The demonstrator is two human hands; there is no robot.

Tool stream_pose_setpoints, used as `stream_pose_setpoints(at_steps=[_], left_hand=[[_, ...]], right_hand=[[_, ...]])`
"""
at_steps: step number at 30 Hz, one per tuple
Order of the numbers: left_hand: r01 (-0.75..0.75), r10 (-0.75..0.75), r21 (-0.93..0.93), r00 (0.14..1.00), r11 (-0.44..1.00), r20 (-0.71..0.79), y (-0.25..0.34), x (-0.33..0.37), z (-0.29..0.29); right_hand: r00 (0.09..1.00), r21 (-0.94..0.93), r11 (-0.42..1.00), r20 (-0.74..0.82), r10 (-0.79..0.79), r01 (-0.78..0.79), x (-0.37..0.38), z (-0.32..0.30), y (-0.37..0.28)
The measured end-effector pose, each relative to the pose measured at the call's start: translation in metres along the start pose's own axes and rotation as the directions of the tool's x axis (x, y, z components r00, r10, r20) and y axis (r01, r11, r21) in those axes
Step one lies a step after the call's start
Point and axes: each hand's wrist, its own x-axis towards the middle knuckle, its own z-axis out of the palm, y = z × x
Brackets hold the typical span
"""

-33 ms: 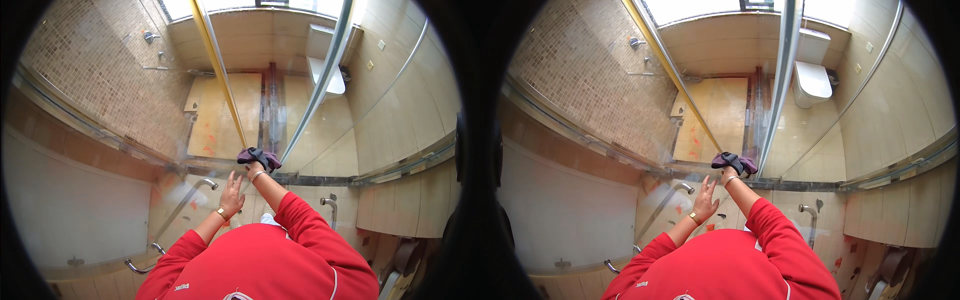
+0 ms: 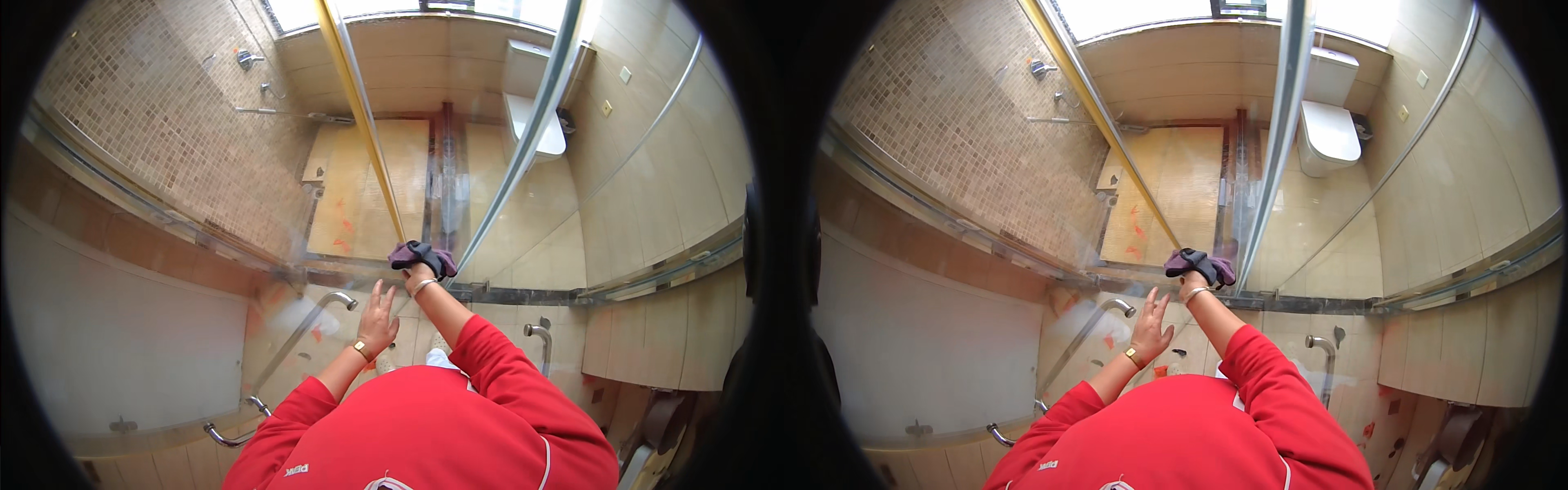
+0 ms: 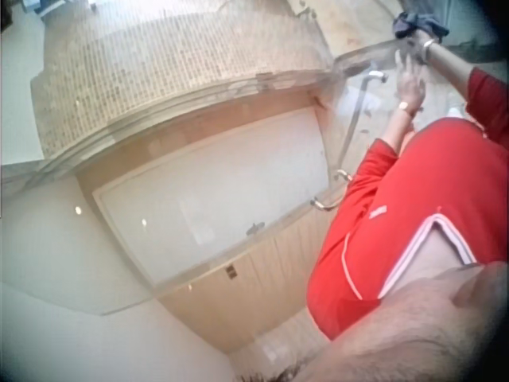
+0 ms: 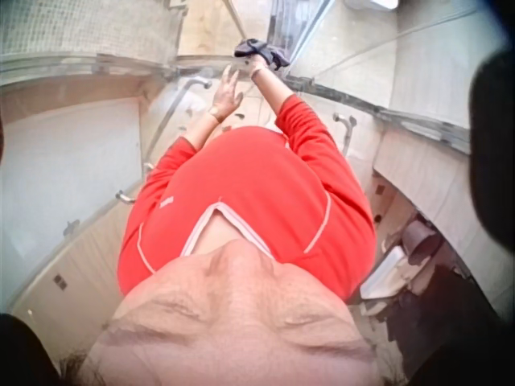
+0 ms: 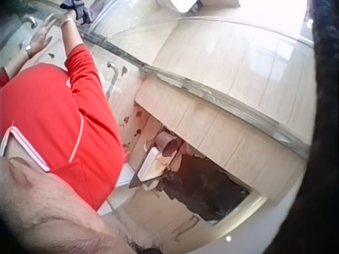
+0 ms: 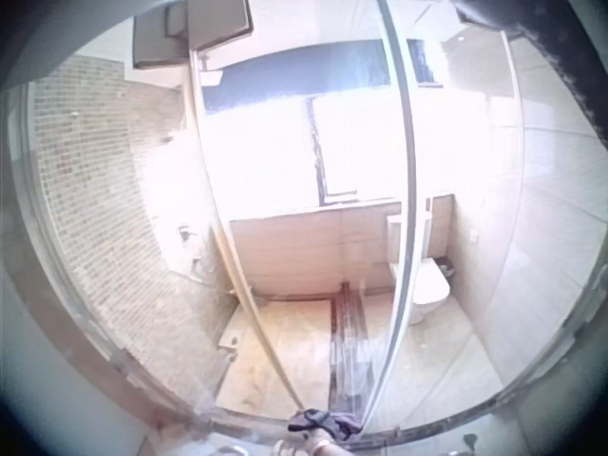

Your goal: The person wipes the glass shower door and metal handles with a purple cloth, then rinses the cloth under running water in the sink. The person wrings out the cloth and continues wiping the fixtures.

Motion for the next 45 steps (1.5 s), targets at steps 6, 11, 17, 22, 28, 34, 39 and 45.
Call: stream_pose_setpoints(at_steps=[6, 11, 17, 22, 28, 34, 39, 45], left_hand=[[0.053, -0.036, 0.160, 0.994, 0.986, -0.105, -0.023, -0.022, -0.008], [0.027, -0.001, 0.206, 0.992, 0.978, -0.129, -0.021, -0.023, -0.010], [0.005, 0.011, 0.130, 0.993, 0.991, -0.120, -0.019, -0.011, -0.016], [-0.001, 0.010, 0.102, 0.996, 0.995, -0.090, -0.026, -0.019, -0.009], [0.043, -0.043, -0.011, 0.999, 0.999, 0.025, -0.056, -0.037, 0.015], [0.001, 0.011, -0.078, 0.989, 0.997, 0.148, -0.056, -0.035, 0.026], [-0.020, 0.034, -0.077, 0.983, 0.997, 0.180, -0.051, -0.028, 0.027], [0.051, -0.045, -0.024, 0.976, 0.998, 0.215, -0.051, -0.036, 0.014]], right_hand=[[0.616, -0.119, 0.743, 0.652, -0.442, 0.659, -0.125, -0.007, -0.075], [0.255, 0.083, 0.423, 0.687, -0.680, 0.902, -0.208, 0.016, -0.132], [0.928, 0.009, 0.988, 0.341, -0.147, 0.153, -0.091, -0.034, -0.097], [0.987, 0.164, 0.986, 0.156, -0.044, 0.018, -0.007, -0.088, -0.100], [0.734, 0.367, 0.693, 0.039, -0.678, 0.620, -0.125, -0.063, -0.178], [-0.242, -0.233, -0.281, 0.184, -0.953, 0.931, -0.219, -0.053, -0.240], [0.198, 0.214, 0.295, 0.382, -0.903, 0.931, -0.207, -0.046, -0.209], [0.295, -0.449, 0.282, -0.043, -0.955, 0.848, 0.032, -0.144, -0.123]])
